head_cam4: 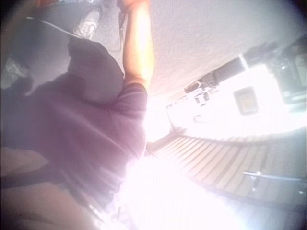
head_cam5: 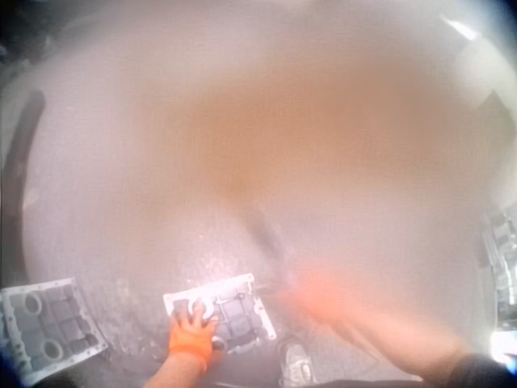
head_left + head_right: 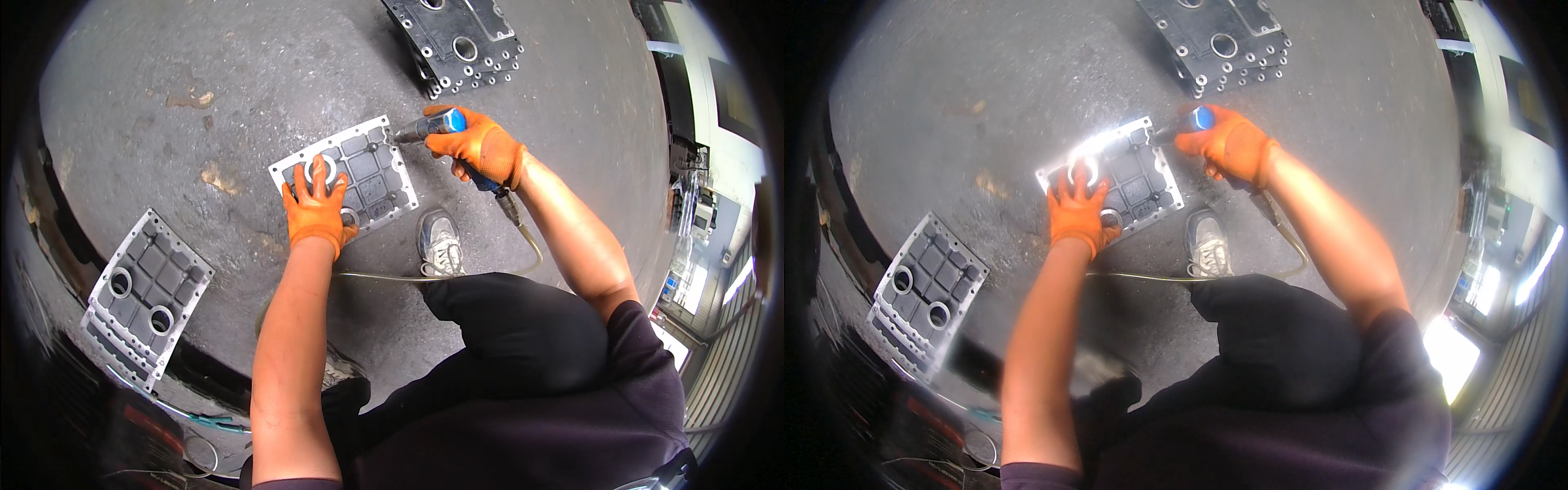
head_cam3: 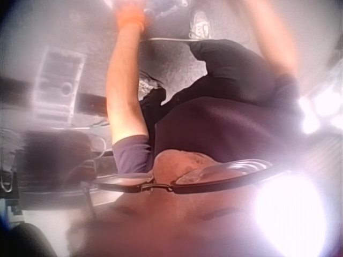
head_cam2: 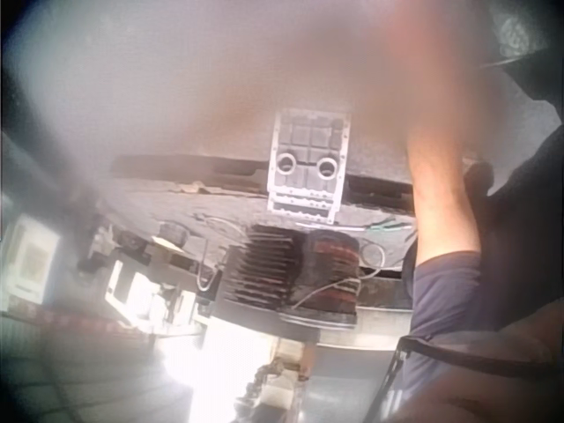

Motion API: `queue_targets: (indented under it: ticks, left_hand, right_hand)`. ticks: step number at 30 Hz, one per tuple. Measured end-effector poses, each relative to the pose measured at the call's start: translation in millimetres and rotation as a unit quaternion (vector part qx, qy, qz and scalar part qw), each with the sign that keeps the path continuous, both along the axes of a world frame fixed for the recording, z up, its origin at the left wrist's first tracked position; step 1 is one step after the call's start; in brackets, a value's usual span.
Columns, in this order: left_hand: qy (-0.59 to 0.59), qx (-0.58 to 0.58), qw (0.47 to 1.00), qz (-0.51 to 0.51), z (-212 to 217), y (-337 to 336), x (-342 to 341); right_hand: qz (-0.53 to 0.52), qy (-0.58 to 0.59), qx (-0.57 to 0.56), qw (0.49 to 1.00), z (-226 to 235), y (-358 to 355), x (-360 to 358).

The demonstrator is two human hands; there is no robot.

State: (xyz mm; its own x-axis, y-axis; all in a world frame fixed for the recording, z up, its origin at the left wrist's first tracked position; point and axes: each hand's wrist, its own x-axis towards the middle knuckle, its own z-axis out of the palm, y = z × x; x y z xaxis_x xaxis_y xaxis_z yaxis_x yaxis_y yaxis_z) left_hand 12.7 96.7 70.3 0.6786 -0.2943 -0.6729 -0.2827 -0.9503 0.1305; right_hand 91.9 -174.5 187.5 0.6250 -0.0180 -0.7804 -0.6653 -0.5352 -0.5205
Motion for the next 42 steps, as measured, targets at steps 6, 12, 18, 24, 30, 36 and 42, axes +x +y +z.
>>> queue_targets:
  ticks: [6, 12, 18, 24, 30, 36, 42]
  left_hand:
    - [0.007, -0.004, 1.000, 0.004, 2, -2, 2]
    - [0.010, 0.000, 1.000, 0.010, 3, -3, 1]
    - [0.028, 0.010, 1.000, -0.002, 9, -5, 7]
    - [0.009, -0.007, 1.000, 0.012, 3, -2, 2]
    - [0.013, 0.003, 1.000, 0.006, 4, -5, 3]
    - [0.010, 0.006, 1.000, 0.005, 3, -2, 2]
    - [-0.011, -0.017, 1.000, 0.013, 1, -4, -1]
  right_hand:
    - [0.021, -0.014, 0.012, 1.000, 0, 6, 3]
    - [0.042, 0.018, -0.026, 0.999, 1, 25, 11]
    - [-0.007, -0.025, 0.062, 0.998, 0, 3, -10]
    - [-0.020, -0.014, 0.020, 0.999, 8, -1, -21]
    - [0.000, 0.008, 0.012, 1.000, -1, -2, -17]
    - [0.097, 0.008, -0.005, 0.995, 4, 15, -2]
    - [0.268, -0.070, -0.010, 0.961, -21, -1, 2]
